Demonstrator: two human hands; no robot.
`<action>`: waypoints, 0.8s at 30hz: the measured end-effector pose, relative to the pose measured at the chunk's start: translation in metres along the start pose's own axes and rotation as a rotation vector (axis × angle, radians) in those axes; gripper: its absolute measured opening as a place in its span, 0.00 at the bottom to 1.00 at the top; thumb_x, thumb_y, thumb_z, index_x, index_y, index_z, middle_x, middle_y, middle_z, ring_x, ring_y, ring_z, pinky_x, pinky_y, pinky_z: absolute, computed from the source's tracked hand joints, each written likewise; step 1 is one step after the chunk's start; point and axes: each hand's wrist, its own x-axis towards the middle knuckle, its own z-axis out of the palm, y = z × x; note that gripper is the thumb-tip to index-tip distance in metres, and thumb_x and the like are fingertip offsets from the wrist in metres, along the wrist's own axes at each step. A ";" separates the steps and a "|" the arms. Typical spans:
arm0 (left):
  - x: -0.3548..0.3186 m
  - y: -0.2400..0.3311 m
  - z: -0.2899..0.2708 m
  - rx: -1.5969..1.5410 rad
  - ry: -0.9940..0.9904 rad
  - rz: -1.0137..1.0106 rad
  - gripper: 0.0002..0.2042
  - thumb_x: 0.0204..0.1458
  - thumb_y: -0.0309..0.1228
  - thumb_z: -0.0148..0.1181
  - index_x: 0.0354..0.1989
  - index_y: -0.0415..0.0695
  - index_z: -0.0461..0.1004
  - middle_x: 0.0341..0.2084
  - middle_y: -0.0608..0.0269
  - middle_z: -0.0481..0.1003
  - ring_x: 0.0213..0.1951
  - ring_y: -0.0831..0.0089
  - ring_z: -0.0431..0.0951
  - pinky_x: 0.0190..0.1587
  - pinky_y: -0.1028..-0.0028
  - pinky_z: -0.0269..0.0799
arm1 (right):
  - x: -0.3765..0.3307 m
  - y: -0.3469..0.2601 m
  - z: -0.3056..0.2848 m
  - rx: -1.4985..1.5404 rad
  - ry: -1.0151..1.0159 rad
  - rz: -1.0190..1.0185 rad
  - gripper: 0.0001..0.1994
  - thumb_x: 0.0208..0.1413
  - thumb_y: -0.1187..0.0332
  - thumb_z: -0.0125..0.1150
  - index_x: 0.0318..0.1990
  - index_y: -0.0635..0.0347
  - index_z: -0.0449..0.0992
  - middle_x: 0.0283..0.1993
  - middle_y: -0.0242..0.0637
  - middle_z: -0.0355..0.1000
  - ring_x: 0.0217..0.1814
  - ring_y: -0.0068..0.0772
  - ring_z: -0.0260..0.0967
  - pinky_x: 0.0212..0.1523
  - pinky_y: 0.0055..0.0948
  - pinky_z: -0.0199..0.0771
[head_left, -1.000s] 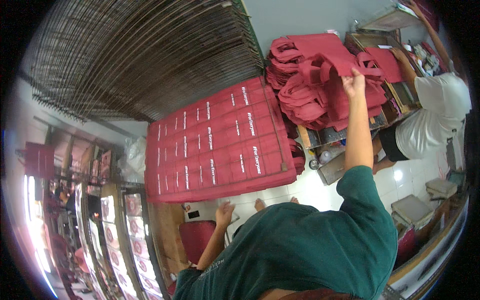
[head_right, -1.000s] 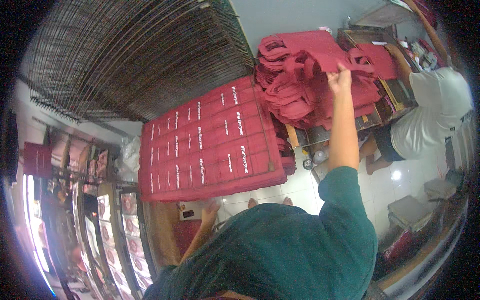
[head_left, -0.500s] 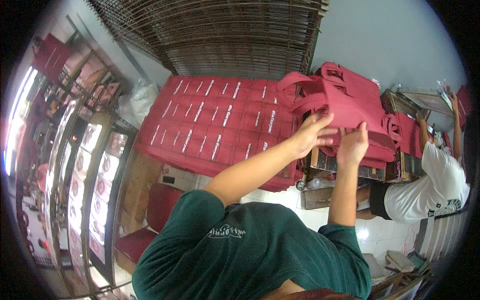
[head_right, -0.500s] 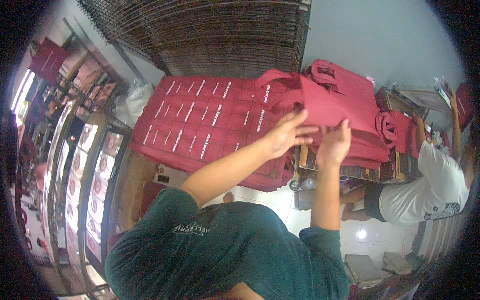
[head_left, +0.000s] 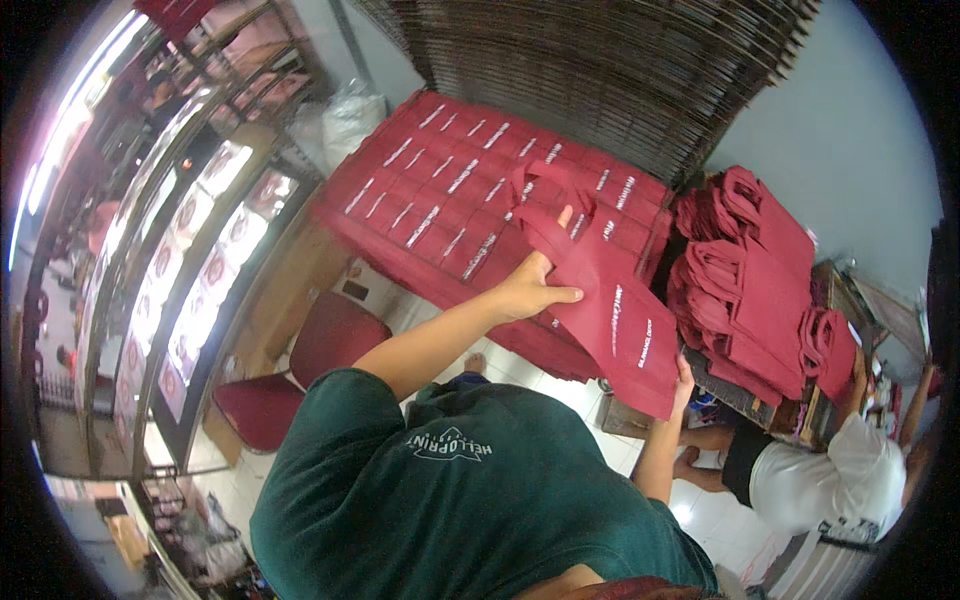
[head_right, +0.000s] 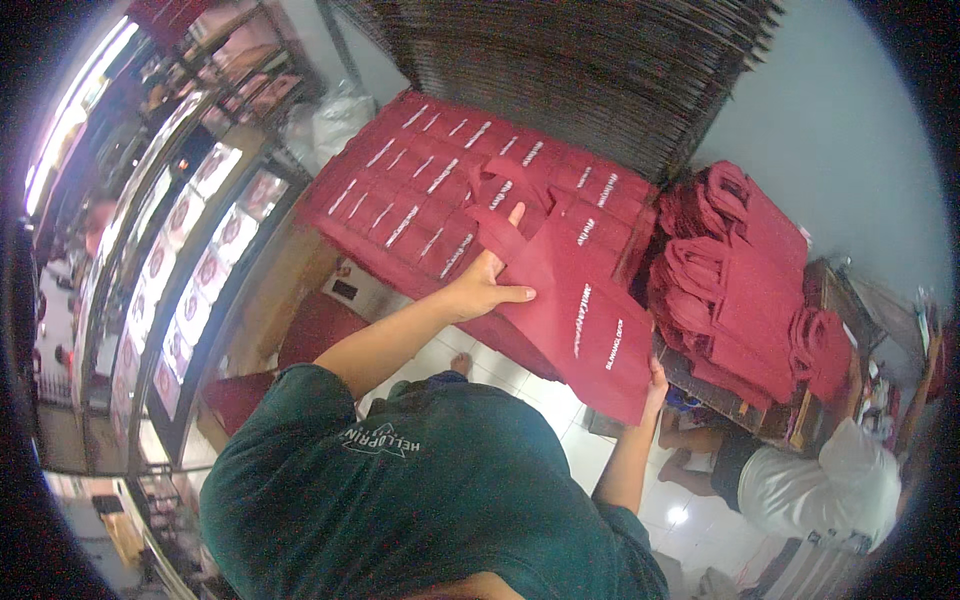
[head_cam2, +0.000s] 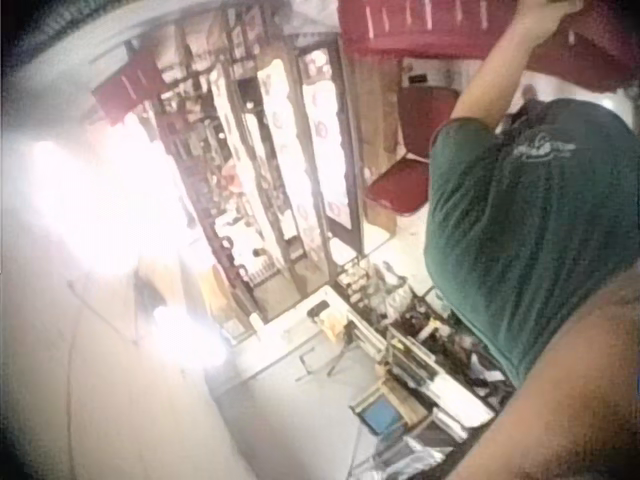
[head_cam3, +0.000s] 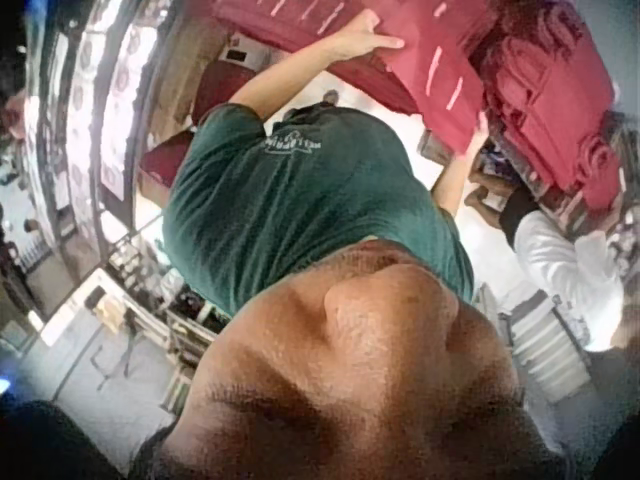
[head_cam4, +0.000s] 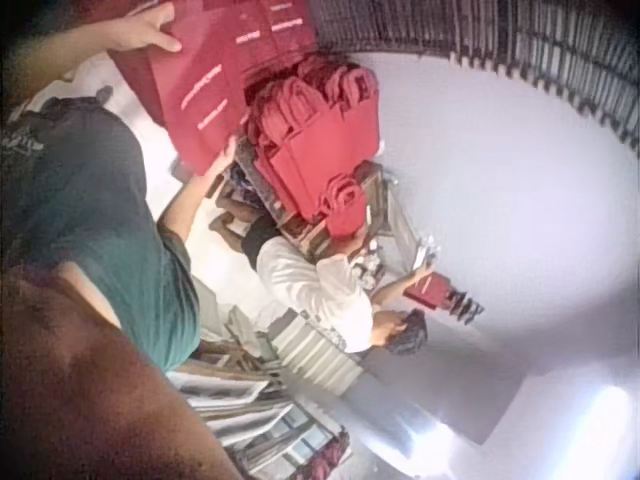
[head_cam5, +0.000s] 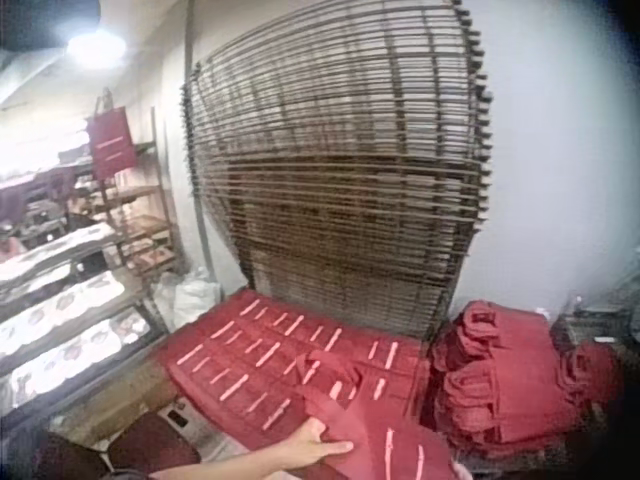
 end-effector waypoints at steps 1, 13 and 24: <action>-0.009 -0.003 -0.010 0.014 0.020 0.033 0.45 0.45 0.20 0.57 0.66 0.56 0.31 0.59 0.58 0.53 0.57 0.72 0.57 0.56 0.71 0.57 | 0.008 -0.004 -0.001 -0.181 -0.058 -0.008 0.27 0.47 0.61 0.49 0.56 0.61 0.61 0.55 0.41 0.63 0.54 0.39 0.64 0.52 0.37 0.65; -0.052 -0.012 -0.133 -0.882 0.700 -0.050 0.21 0.52 0.47 0.50 0.50 0.48 0.67 0.33 0.68 0.70 0.39 0.73 0.72 0.41 0.71 0.70 | 0.030 -0.027 0.132 -0.907 -0.066 -0.423 0.35 0.39 0.80 0.51 0.61 0.67 0.53 0.50 0.33 0.64 0.45 0.22 0.63 0.49 0.22 0.64; -0.032 -0.086 -0.263 -0.093 0.527 -0.402 0.20 0.48 0.39 0.61 0.49 0.48 0.67 0.32 0.68 0.70 0.35 0.80 0.71 0.34 0.80 0.66 | 0.062 -0.024 0.364 -1.677 -0.356 -0.536 0.36 0.41 0.74 0.52 0.61 0.72 0.50 0.64 0.46 0.51 0.66 0.36 0.46 0.62 0.32 0.48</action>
